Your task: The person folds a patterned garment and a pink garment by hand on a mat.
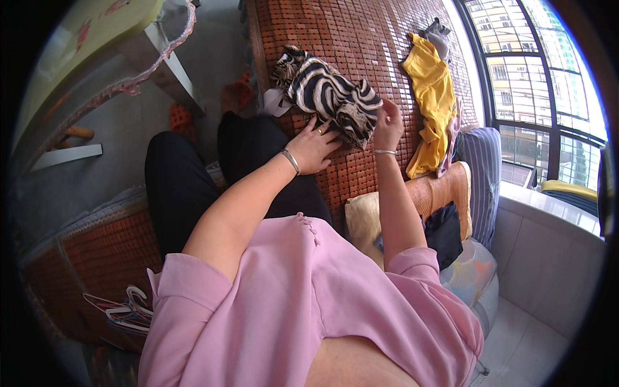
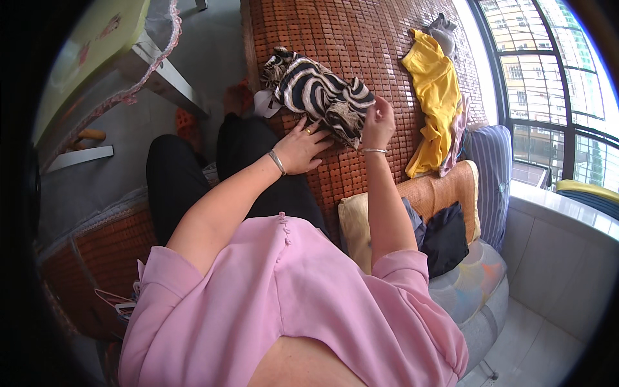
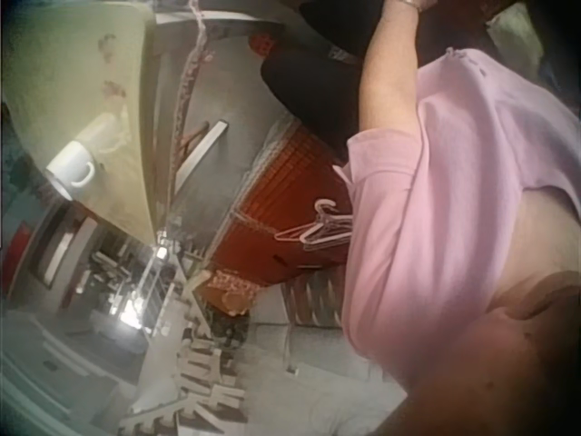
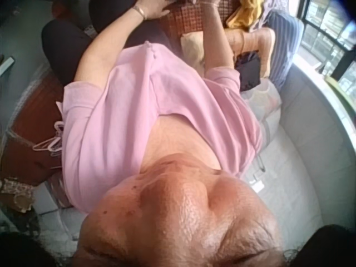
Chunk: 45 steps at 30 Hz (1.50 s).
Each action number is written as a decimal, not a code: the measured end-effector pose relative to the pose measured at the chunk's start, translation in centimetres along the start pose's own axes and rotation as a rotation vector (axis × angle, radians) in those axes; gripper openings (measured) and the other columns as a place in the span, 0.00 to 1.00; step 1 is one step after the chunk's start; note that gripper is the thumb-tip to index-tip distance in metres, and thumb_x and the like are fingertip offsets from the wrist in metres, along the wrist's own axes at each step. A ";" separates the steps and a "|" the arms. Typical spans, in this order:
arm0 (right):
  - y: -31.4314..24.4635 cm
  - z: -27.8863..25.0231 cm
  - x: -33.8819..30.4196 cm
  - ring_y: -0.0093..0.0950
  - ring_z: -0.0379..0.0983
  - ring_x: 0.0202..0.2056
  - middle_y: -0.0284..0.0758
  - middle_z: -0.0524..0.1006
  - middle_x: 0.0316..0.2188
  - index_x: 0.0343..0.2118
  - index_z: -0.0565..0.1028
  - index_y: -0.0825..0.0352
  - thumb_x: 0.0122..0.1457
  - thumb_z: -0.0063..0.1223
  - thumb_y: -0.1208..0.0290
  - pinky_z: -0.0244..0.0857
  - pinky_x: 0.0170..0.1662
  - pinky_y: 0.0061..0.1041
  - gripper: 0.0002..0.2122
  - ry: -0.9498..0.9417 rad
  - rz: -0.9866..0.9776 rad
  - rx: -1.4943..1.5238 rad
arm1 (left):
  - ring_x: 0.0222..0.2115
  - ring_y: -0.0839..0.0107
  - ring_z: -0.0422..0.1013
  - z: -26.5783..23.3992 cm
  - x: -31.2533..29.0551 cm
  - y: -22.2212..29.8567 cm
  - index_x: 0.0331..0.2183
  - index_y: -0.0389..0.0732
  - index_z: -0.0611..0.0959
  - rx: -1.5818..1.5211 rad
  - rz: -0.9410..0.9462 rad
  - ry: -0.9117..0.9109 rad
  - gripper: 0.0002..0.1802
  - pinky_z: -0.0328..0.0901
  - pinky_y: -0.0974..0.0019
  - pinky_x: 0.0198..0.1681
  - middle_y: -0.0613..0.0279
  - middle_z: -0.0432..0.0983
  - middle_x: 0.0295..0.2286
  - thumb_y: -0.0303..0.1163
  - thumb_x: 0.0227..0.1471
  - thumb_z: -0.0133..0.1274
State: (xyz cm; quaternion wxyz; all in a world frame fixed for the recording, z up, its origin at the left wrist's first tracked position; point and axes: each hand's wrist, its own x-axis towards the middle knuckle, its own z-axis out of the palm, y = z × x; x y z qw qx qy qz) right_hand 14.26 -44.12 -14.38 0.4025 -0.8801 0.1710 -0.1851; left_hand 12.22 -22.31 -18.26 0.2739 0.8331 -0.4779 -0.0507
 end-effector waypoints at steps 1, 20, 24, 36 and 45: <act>-1.6 0.3 -1.1 0.31 0.68 0.49 0.38 0.71 0.48 0.49 0.70 0.66 0.56 0.51 0.74 0.64 0.52 0.28 0.16 -0.015 -0.119 -0.100 | 0.59 0.56 0.50 -0.2 -0.1 0.0 0.51 0.47 0.73 -0.004 -0.014 -0.011 0.29 0.41 0.42 0.61 0.60 0.62 0.53 0.44 0.46 0.54; -1.8 3.8 -5.8 0.40 0.59 0.56 0.43 0.65 0.53 0.51 0.67 0.66 0.47 0.59 0.52 0.46 0.60 0.42 0.31 -0.046 -0.373 -0.533 | 0.43 0.56 0.66 -0.7 0.0 0.0 0.29 0.35 0.79 -0.101 -0.082 0.243 0.10 0.62 0.59 0.49 0.52 0.72 0.37 0.27 0.38 0.53; -0.6 4.4 -6.0 0.39 0.61 0.55 0.39 0.69 0.50 0.46 0.73 0.66 0.54 0.54 0.60 0.47 0.60 0.42 0.19 -0.022 -0.340 -0.526 | 0.42 0.56 0.67 -0.4 -0.1 0.0 0.27 0.36 0.77 -0.075 -0.055 0.302 0.08 0.63 0.60 0.47 0.52 0.71 0.35 0.26 0.38 0.53; -0.1 0.7 -3.3 0.22 0.73 0.38 0.33 0.76 0.39 0.45 0.71 0.71 0.62 0.42 0.72 0.68 0.42 0.21 0.12 -0.073 0.528 1.149 | 0.40 0.58 0.67 -1.3 0.1 0.3 0.28 0.37 0.77 -0.067 -0.121 0.178 0.06 0.64 0.60 0.45 0.54 0.71 0.34 0.27 0.42 0.52; 1.2 1.5 -3.9 0.24 0.73 0.38 0.35 0.76 0.40 0.44 0.71 0.71 0.63 0.41 0.71 0.69 0.41 0.23 0.12 -0.062 0.493 1.162 | 0.62 0.60 0.42 -0.6 2.9 0.5 0.56 0.40 0.65 0.253 -0.165 -0.027 0.33 0.39 0.43 0.61 0.59 0.53 0.59 0.48 0.55 0.44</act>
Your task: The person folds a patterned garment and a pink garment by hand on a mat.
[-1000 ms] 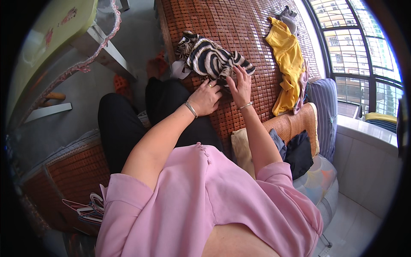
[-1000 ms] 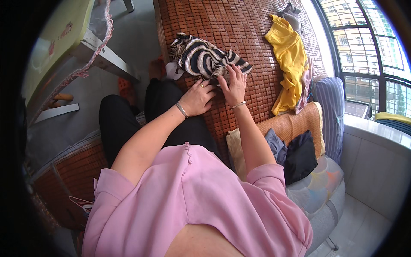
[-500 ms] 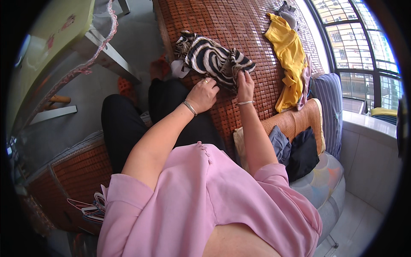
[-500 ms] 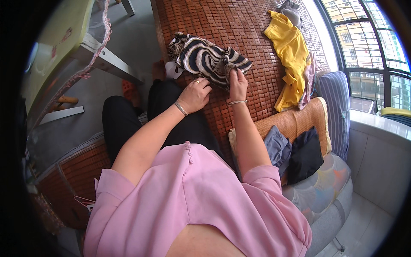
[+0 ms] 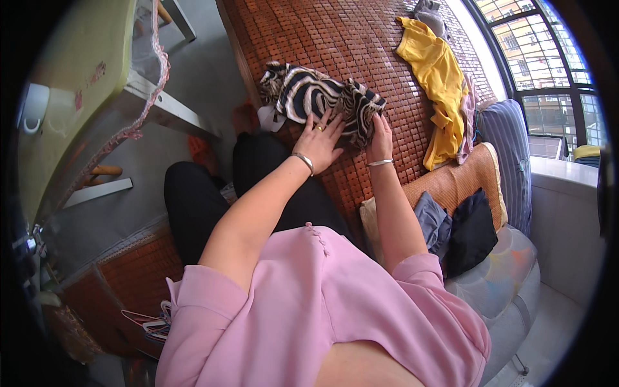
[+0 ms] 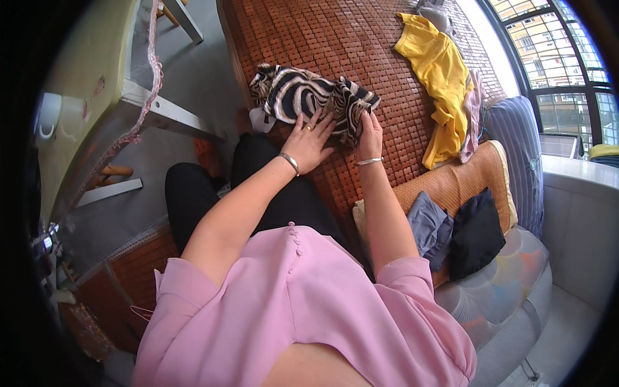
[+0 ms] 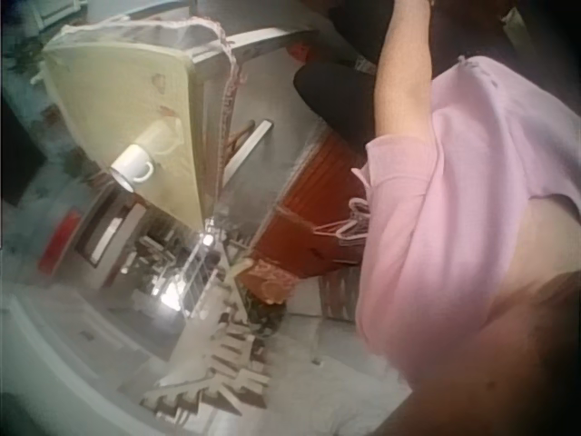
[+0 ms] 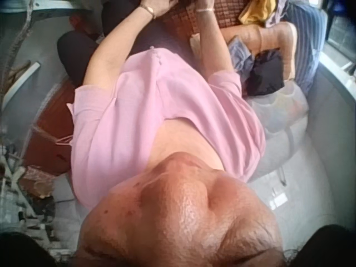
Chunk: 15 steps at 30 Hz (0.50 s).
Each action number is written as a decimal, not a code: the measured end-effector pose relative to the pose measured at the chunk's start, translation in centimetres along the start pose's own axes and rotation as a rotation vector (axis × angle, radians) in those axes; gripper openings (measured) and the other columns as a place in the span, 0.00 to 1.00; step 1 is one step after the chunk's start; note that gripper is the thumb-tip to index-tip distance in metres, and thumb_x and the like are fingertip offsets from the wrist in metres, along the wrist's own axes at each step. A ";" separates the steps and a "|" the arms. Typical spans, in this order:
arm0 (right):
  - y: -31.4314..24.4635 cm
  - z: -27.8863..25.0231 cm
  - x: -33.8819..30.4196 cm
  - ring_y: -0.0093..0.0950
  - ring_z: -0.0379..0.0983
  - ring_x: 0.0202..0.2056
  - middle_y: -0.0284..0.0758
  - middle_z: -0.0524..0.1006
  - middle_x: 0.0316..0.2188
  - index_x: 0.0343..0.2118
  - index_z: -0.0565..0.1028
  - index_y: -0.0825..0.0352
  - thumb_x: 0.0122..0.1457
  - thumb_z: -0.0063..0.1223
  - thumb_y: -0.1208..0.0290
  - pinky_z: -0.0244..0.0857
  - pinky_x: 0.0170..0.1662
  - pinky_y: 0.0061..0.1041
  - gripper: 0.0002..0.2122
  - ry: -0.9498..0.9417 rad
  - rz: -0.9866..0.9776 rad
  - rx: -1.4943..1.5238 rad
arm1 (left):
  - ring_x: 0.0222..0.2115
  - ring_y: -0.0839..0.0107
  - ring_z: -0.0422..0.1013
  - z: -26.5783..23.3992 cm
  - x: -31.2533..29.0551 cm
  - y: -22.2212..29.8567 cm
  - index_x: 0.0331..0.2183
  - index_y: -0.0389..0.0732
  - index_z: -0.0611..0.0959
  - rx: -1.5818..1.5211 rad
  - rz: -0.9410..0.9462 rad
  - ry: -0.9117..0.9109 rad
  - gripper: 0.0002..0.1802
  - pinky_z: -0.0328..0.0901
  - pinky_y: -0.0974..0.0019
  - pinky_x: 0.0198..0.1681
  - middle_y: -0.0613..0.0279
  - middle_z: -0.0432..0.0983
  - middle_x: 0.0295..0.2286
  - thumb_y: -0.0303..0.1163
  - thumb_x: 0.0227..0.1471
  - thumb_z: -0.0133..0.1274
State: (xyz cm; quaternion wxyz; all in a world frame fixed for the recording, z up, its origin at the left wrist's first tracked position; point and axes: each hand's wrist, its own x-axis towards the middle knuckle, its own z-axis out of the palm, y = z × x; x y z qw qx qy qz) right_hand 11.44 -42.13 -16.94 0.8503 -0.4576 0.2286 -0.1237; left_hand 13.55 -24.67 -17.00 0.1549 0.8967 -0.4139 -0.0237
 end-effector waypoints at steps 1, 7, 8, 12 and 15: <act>0.0 0.1 -0.3 0.23 0.73 0.38 0.34 0.76 0.39 0.44 0.71 0.71 0.63 0.42 0.71 0.69 0.41 0.22 0.11 0.026 0.002 -0.007 | 0.62 0.60 0.43 0.2 -0.1 0.0 0.56 0.40 0.66 -0.073 -0.010 -0.011 0.32 0.39 0.43 0.61 0.58 0.54 0.58 0.48 0.55 0.43; 0.4 -0.7 -0.2 0.22 0.73 0.38 0.33 0.76 0.39 0.45 0.71 0.71 0.63 0.43 0.71 0.68 0.41 0.21 0.12 0.031 -0.036 0.010 | 0.52 0.55 0.60 -5.0 1.5 -6.0 0.44 0.39 0.73 -0.263 -0.467 0.639 0.26 0.56 0.54 0.55 0.50 0.66 0.48 0.43 0.46 0.57; 0.3 -0.7 -0.3 0.22 0.73 0.38 0.33 0.76 0.39 0.46 0.71 0.71 0.63 0.43 0.71 0.68 0.42 0.21 0.12 0.035 -0.035 0.005 | 0.51 0.54 0.61 -5.5 1.7 -7.4 0.46 0.37 0.71 -0.272 -0.664 0.730 0.31 0.58 0.56 0.54 0.47 0.66 0.47 0.44 0.43 0.60; -0.4 0.1 -0.2 0.25 0.74 0.41 0.36 0.76 0.42 0.48 0.70 0.72 0.62 0.43 0.70 0.69 0.44 0.24 0.14 0.070 0.040 0.059 | 0.50 0.49 0.62 -3.6 2.3 -11.3 0.49 0.30 0.67 -0.455 -0.936 0.334 0.50 0.58 0.55 0.54 0.39 0.65 0.48 0.54 0.32 0.66; -0.4 -0.3 -0.1 0.22 0.74 0.38 0.34 0.76 0.41 0.47 0.71 0.71 0.62 0.44 0.71 0.69 0.42 0.21 0.13 0.052 0.052 0.061 | 0.42 0.55 0.70 -3.2 3.1 -11.9 0.44 0.28 0.70 -0.778 -1.042 0.388 0.44 0.64 0.59 0.47 0.42 0.71 0.42 0.45 0.29 0.71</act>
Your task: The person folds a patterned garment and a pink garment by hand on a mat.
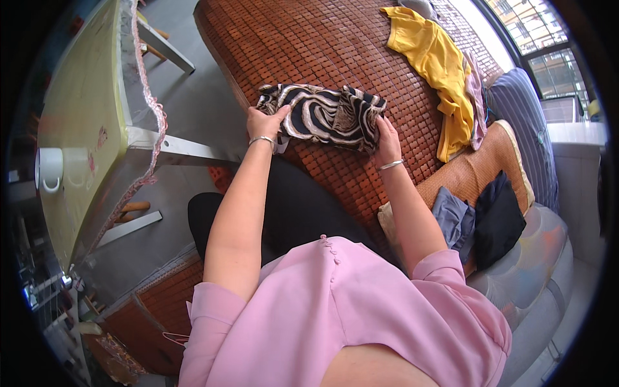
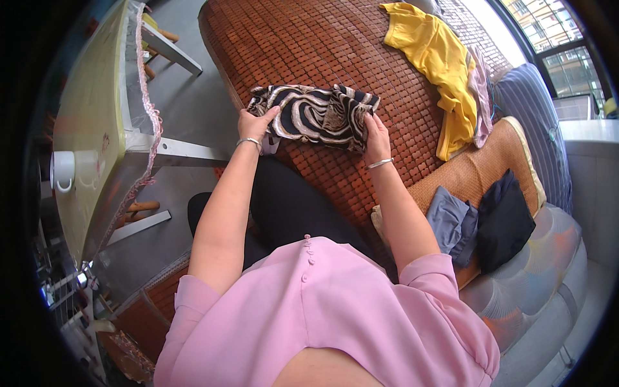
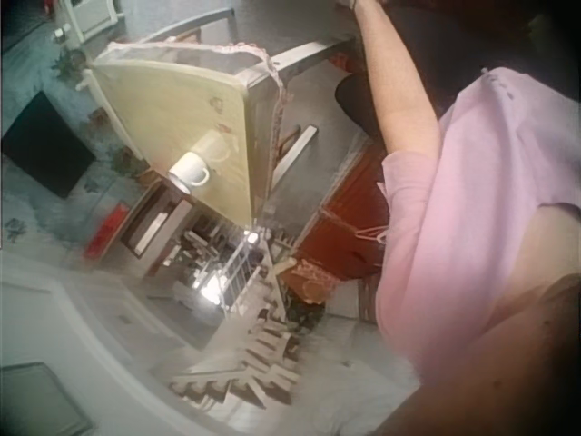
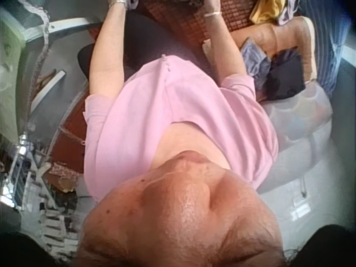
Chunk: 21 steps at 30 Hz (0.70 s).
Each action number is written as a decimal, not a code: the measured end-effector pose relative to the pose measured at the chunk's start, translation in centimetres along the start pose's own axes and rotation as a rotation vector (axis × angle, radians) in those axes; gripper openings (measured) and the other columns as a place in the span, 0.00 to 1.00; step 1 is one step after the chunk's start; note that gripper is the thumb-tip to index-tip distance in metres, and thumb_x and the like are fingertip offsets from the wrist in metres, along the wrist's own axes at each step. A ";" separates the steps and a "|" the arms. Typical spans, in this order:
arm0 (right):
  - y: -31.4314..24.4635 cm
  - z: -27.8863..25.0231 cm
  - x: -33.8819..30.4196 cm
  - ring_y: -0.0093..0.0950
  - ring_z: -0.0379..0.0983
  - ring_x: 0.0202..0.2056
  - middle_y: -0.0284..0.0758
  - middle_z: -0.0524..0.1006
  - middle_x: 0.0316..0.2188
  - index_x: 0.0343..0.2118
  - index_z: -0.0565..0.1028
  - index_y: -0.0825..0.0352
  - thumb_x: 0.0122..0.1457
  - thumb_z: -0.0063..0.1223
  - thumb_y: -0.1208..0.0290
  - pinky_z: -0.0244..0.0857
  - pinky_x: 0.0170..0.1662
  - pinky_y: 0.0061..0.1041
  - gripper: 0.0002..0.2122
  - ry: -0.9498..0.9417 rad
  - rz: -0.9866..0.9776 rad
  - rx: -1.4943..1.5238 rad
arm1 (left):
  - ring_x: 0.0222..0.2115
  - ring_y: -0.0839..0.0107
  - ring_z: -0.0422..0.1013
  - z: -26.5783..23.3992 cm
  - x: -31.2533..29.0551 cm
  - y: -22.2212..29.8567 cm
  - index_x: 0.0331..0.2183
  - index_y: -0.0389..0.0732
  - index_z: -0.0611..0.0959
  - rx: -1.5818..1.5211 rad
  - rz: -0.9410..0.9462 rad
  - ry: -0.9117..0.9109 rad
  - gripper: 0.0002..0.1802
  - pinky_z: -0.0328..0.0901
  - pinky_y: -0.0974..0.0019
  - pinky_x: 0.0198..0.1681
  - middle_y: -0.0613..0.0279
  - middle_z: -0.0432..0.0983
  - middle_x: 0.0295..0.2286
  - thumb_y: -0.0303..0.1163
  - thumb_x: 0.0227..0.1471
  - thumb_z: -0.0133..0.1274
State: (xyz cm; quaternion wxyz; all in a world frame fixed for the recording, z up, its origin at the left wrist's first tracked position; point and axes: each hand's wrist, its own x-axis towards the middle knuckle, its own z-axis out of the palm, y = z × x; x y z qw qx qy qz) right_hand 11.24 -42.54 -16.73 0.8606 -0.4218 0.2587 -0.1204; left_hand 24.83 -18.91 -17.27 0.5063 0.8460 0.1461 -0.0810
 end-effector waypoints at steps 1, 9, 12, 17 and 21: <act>0.2 -0.2 0.1 0.22 0.74 0.38 0.34 0.76 0.41 0.47 0.71 0.71 0.62 0.44 0.71 0.69 0.42 0.21 0.13 -0.008 -0.010 0.008 | 0.39 0.57 0.72 0.3 0.6 -0.6 0.42 0.27 0.71 -0.133 -0.051 -0.024 0.42 0.67 0.60 0.43 0.44 0.73 0.40 0.41 0.27 0.72; 1.0 -0.8 0.8 0.21 0.74 0.37 0.33 0.77 0.39 0.46 0.71 0.71 0.63 0.43 0.70 0.69 0.41 0.20 0.13 -0.022 -0.026 0.002 | 0.28 0.64 0.75 0.5 0.7 0.0 0.31 0.32 0.78 -0.324 0.130 -0.112 0.21 0.68 0.62 0.34 0.54 0.79 0.30 0.34 0.33 0.66; 1.1 -0.8 0.7 0.22 0.75 0.37 0.34 0.77 0.39 0.47 0.70 0.71 0.63 0.42 0.71 0.70 0.41 0.21 0.13 -0.030 -0.024 -0.008 | 0.28 0.60 0.76 0.3 -2.7 3.8 0.31 0.35 0.78 -0.145 0.357 -0.092 0.19 0.68 0.60 0.34 0.53 0.79 0.28 0.36 0.37 0.63; 0.8 -1.1 0.7 0.21 0.75 0.37 0.33 0.77 0.39 0.47 0.71 0.71 0.63 0.42 0.71 0.70 0.40 0.20 0.13 -0.048 -0.028 0.012 | 0.41 0.55 0.69 2.5 -8.4 8.6 0.31 0.38 0.77 0.480 0.693 -0.041 0.21 0.63 0.57 0.44 0.51 0.72 0.37 0.39 0.35 0.63; 0.6 -1.0 0.6 0.20 0.75 0.37 0.33 0.77 0.38 0.46 0.71 0.70 0.63 0.43 0.71 0.70 0.40 0.20 0.12 -0.030 -0.002 0.005 | 0.46 0.51 0.64 2.9 -7.9 7.5 0.33 0.38 0.77 0.609 1.051 0.105 0.21 0.60 0.55 0.49 0.51 0.64 0.46 0.39 0.36 0.63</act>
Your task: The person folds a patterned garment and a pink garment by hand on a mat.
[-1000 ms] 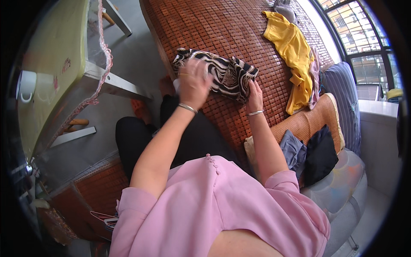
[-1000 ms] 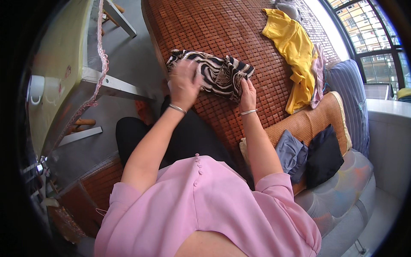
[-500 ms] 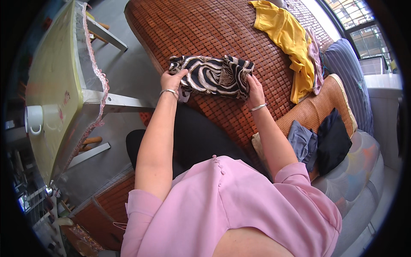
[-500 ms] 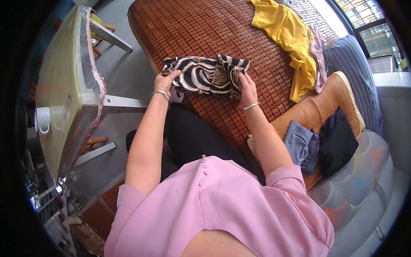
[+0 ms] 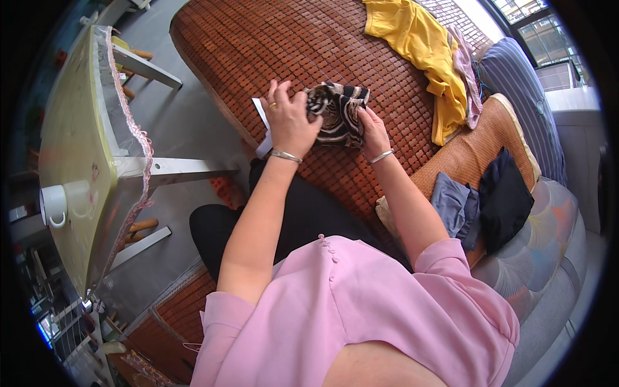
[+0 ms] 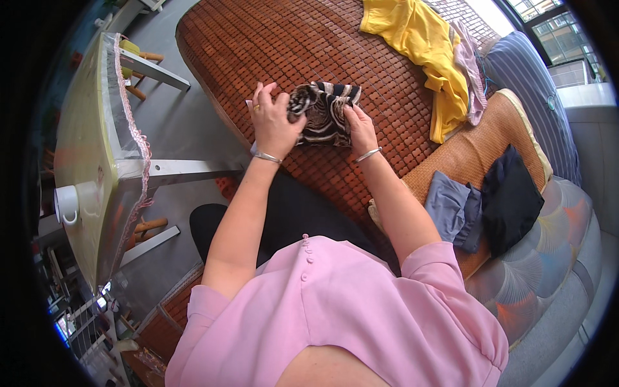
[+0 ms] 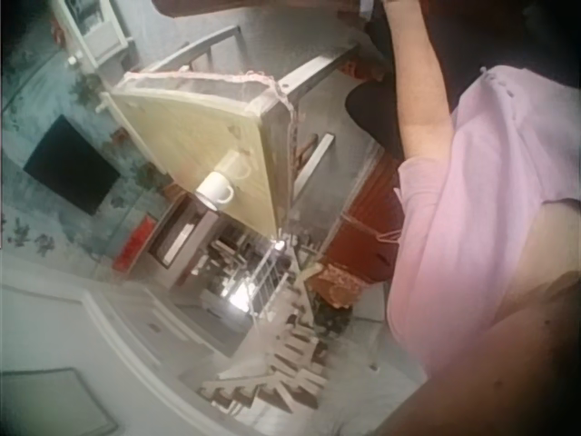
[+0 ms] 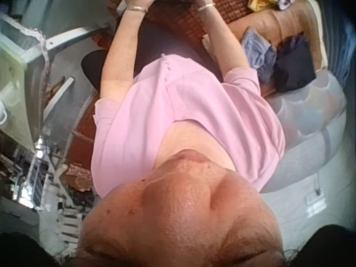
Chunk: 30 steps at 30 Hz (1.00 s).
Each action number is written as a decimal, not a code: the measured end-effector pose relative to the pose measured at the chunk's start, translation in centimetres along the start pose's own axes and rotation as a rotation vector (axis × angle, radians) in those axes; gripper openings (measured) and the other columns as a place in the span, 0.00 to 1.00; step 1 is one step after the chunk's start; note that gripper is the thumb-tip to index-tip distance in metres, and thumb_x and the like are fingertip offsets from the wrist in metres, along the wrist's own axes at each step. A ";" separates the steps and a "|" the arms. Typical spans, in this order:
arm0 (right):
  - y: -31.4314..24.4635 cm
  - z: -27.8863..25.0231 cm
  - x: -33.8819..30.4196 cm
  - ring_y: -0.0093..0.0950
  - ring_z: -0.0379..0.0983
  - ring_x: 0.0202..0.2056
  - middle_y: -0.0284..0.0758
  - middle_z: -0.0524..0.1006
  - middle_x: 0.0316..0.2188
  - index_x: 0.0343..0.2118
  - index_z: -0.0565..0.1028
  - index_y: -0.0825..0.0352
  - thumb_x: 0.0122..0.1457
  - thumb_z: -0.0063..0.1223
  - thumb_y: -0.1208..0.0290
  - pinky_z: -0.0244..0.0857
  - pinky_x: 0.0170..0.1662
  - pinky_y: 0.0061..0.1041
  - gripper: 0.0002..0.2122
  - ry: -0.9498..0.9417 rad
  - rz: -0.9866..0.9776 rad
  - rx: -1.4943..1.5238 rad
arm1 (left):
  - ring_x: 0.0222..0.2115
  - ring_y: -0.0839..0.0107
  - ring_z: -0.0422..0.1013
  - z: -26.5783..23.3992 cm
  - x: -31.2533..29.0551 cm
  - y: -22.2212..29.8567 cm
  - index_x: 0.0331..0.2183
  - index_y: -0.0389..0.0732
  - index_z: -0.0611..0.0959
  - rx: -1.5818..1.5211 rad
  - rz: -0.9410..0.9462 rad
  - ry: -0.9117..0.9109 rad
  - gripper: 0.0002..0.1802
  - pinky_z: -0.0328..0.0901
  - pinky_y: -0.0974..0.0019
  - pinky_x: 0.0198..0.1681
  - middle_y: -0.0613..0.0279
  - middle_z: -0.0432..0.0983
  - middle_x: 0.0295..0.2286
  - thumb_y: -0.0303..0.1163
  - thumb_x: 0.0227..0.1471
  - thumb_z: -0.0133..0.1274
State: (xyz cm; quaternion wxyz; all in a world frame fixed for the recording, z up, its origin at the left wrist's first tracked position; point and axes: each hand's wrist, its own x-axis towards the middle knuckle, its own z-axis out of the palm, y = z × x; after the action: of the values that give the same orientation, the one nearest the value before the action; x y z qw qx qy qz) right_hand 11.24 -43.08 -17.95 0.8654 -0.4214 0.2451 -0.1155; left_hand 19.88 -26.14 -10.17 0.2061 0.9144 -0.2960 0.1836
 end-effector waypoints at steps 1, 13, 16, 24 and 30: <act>-0.1 0.2 0.0 0.20 0.75 0.37 0.33 0.77 0.38 0.45 0.72 0.70 0.63 0.43 0.71 0.70 0.40 0.20 0.12 0.008 0.007 0.005 | 0.50 0.54 0.62 1.7 -0.4 -1.9 0.34 0.36 0.76 -0.246 -0.144 -0.109 0.22 0.59 0.58 0.51 0.48 0.64 0.45 0.39 0.38 0.62; -0.2 -0.2 -0.7 0.24 0.73 0.41 0.35 0.76 0.42 0.48 0.69 0.71 0.64 0.41 0.70 0.69 0.45 0.24 0.14 0.033 -0.092 0.089 | 0.39 0.56 0.70 2.4 -1.9 -7.6 0.44 0.33 0.70 -0.164 -0.529 0.197 0.30 0.64 0.59 0.45 0.48 0.73 0.37 0.38 0.42 0.61; 0.3 0.2 -0.4 0.24 0.73 0.41 0.35 0.76 0.42 0.47 0.70 0.72 0.63 0.42 0.70 0.68 0.45 0.23 0.13 -0.015 -0.108 0.035 | 0.31 0.58 0.70 0.9 -0.8 -3.3 0.43 0.33 0.72 -0.170 -0.127 0.232 0.23 0.67 0.60 0.39 0.51 0.70 0.33 0.37 0.48 0.57; 0.1 1.6 -1.5 0.20 0.72 0.38 0.32 0.76 0.39 0.45 0.71 0.71 0.63 0.42 0.71 0.67 0.42 0.19 0.12 0.038 -0.073 0.014 | 0.38 0.52 0.72 6.8 -1.3 1.8 0.38 0.32 0.77 -0.501 -0.668 -0.460 0.25 0.66 0.57 0.43 0.44 0.75 0.36 0.45 0.45 0.56; -0.4 2.1 -2.3 0.16 0.70 0.36 0.28 0.75 0.38 0.44 0.72 0.70 0.63 0.43 0.71 0.64 0.40 0.15 0.11 0.002 -0.163 -0.043 | 0.35 0.49 0.71 6.1 -1.4 2.9 0.33 0.36 0.76 -0.671 -0.505 -0.252 0.13 0.65 0.54 0.38 0.46 0.75 0.32 0.35 0.47 0.53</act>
State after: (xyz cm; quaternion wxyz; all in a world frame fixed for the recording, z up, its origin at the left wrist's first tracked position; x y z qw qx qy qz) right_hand 10.35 -40.96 -15.77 0.8436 -0.4585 0.2132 -0.1808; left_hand 18.32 -30.62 -15.25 0.4926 0.8557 -0.1294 -0.0917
